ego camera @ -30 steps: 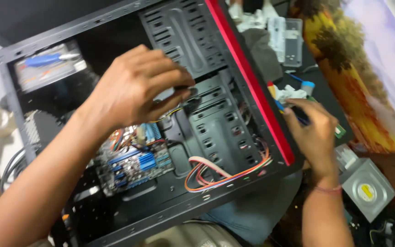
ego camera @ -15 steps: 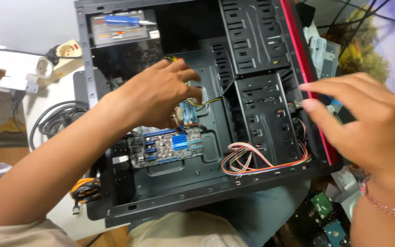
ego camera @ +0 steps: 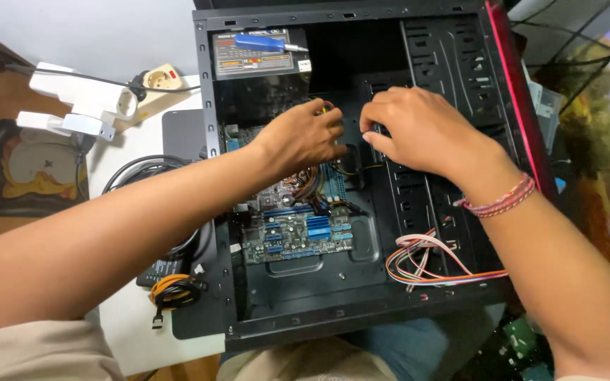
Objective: The person works inside an open desktop computer case, routing and connecting power cables to the motherboard, using a screwdriver to fasten components, adjusting the motherboard position in the case, and handling a RAM module and a small brush near the board.
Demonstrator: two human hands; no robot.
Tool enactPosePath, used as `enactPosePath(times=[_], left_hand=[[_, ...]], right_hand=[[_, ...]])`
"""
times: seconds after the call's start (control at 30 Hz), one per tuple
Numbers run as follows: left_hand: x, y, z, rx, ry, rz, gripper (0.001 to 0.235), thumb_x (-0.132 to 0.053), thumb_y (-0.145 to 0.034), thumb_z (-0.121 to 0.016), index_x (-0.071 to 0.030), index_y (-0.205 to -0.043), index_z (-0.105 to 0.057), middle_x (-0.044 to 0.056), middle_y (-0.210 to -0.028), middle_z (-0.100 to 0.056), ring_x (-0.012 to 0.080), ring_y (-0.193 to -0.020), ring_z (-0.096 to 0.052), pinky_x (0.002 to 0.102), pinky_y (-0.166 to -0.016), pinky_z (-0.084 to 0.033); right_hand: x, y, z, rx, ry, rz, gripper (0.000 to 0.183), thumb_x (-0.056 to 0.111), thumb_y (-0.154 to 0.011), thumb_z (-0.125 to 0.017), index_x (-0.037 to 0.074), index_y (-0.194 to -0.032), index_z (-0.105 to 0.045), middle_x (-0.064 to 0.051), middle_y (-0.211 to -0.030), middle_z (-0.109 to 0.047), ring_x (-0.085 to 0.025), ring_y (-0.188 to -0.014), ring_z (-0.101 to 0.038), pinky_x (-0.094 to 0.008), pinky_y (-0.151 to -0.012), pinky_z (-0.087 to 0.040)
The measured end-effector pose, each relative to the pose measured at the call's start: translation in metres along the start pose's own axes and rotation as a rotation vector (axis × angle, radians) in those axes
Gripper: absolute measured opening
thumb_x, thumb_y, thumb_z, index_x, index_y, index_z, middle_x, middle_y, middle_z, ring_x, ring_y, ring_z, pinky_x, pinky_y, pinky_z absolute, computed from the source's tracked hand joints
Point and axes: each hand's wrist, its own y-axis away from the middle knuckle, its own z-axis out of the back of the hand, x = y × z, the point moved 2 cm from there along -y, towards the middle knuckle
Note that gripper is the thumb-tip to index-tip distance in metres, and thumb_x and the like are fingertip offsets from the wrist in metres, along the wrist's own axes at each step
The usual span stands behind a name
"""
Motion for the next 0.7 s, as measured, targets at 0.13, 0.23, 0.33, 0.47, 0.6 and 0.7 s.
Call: enactPosePath(times=[0.13, 0.23, 0.33, 0.47, 0.6, 0.7], left_hand=[[-0.001, -0.002, -0.012, -0.075, 0.064, -0.026, 0.016, -0.026, -0.089, -0.062, -0.028, -0.099, -0.073, -0.003, -0.109, -0.069, 0.0204, -0.118, -0.056, 0.039, -0.101, -0.042], [0.002, -0.002, -0.006, -0.019, 0.029, -0.027, 0.017, -0.027, -0.09, -0.062, -0.024, -0.082, -0.076, -0.004, -0.111, -0.069, 0.0196, -0.12, -0.055, 0.037, -0.103, -0.04], [0.001, -0.005, -0.007, 0.016, 0.037, -0.03, 0.018, -0.028, -0.088, -0.062, -0.024, -0.077, -0.076, -0.007, -0.107, -0.069, 0.0188, -0.121, -0.054, 0.036, -0.102, -0.039], [0.001, -0.013, -0.023, 0.051, -0.014, -0.075, 0.019, -0.03, -0.089, -0.061, -0.024, -0.079, -0.077, -0.007, -0.103, -0.071, 0.0203, -0.122, -0.054, 0.036, -0.098, -0.039], [0.006, -0.012, -0.021, 0.128, -0.05, -0.117, 0.018, -0.03, -0.088, -0.063, -0.025, -0.077, -0.076, -0.004, -0.103, -0.074, 0.0218, -0.127, -0.053, 0.038, -0.104, -0.036], [0.012, -0.008, -0.007, 0.228, -0.028, -0.158, 0.013, -0.027, -0.09, -0.065, -0.023, -0.082, -0.075, -0.005, -0.105, -0.075, 0.0225, -0.126, -0.056, 0.036, -0.106, -0.037]], right_hand=[[-0.001, 0.004, -0.018, -0.004, 0.032, 0.074, 0.016, 0.02, -0.082, -0.076, 0.007, -0.092, -0.075, -0.009, -0.094, -0.074, -0.031, -0.094, -0.068, -0.044, -0.093, -0.05], [-0.002, 0.008, -0.017, -0.005, -0.019, 0.036, 0.019, 0.019, -0.085, -0.076, 0.006, -0.098, -0.075, -0.009, -0.097, -0.074, -0.029, -0.098, -0.067, -0.042, -0.092, -0.049], [-0.001, 0.009, -0.017, -0.024, -0.017, 0.078, 0.023, 0.021, -0.084, -0.077, 0.005, -0.101, -0.076, -0.009, -0.101, -0.075, -0.029, -0.099, -0.067, -0.042, -0.093, -0.049], [-0.002, 0.009, -0.018, -0.02, -0.002, 0.09, 0.027, 0.022, -0.082, -0.078, 0.005, -0.103, -0.076, -0.009, -0.1, -0.075, -0.029, -0.098, -0.068, -0.043, -0.094, -0.049], [-0.002, 0.009, -0.018, -0.007, 0.003, 0.08, 0.029, 0.022, -0.08, -0.079, 0.006, -0.104, -0.076, -0.009, -0.099, -0.075, -0.029, -0.098, -0.068, -0.043, -0.095, -0.048], [-0.002, 0.01, -0.018, -0.016, 0.005, 0.085, 0.031, 0.023, -0.079, -0.08, 0.006, -0.105, -0.076, -0.009, -0.101, -0.075, -0.029, -0.099, -0.068, -0.043, -0.096, -0.048]])
